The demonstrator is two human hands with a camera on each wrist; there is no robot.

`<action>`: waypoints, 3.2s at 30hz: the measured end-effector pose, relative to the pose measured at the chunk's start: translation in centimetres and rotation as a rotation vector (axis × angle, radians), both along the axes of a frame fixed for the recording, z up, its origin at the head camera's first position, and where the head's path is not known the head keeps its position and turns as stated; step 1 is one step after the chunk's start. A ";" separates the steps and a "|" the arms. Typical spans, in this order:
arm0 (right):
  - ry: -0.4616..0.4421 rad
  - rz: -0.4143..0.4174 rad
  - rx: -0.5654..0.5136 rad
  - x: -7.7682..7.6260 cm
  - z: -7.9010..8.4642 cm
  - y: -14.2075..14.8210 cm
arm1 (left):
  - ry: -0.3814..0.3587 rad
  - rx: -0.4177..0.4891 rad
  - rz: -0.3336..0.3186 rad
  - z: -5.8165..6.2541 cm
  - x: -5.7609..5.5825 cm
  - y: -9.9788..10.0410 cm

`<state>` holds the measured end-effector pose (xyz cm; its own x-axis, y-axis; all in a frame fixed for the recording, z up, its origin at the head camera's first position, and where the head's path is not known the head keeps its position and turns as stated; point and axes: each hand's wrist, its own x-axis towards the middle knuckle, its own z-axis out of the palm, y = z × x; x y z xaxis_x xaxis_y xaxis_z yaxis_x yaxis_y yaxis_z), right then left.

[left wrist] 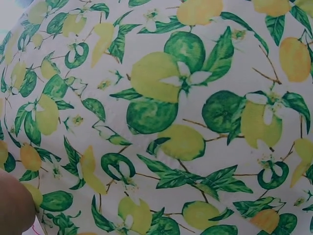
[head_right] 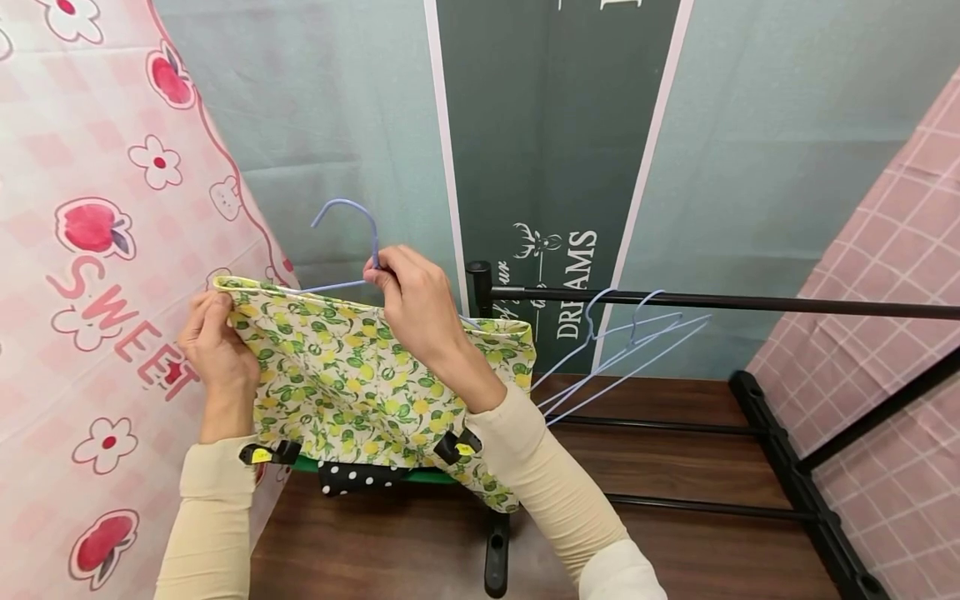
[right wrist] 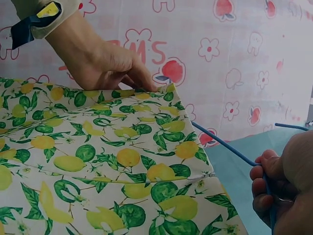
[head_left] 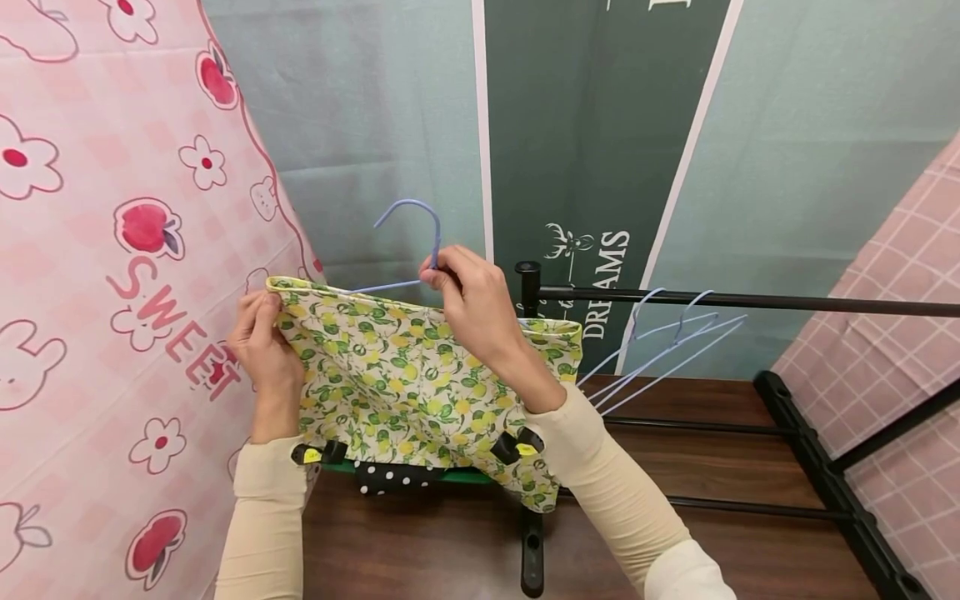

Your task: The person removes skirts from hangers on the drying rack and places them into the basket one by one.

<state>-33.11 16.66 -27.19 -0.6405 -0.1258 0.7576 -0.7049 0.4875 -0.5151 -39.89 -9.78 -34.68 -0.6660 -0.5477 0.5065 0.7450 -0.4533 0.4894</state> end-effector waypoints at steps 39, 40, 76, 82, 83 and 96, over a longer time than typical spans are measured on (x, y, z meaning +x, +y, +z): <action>0.072 -0.008 -0.061 0.3 -0.1 0.2 | -0.061 0.014 -0.053 -0.4 -0.6 -0.3; 0.072 -0.007 -0.065 0.3 -0.1 0.2 | -0.060 0.025 -0.055 -0.3 -0.7 -0.3; 0.060 0.012 -0.286 1.1 1.0 1.3 | -0.129 0.060 -0.035 0.6 -2.1 -1.0; 0.113 0.040 -0.290 0.8 0.7 1.1 | -0.131 0.052 -0.015 1.6 -2.6 -1.2; 0.122 0.050 -0.289 0.7 0.6 1.1 | -0.131 0.052 -0.012 1.7 -2.6 -1.2; 0.202 0.098 -0.261 1.2 0.2 0.6 | -0.120 0.105 -0.028 3.6 -3.7 -1.8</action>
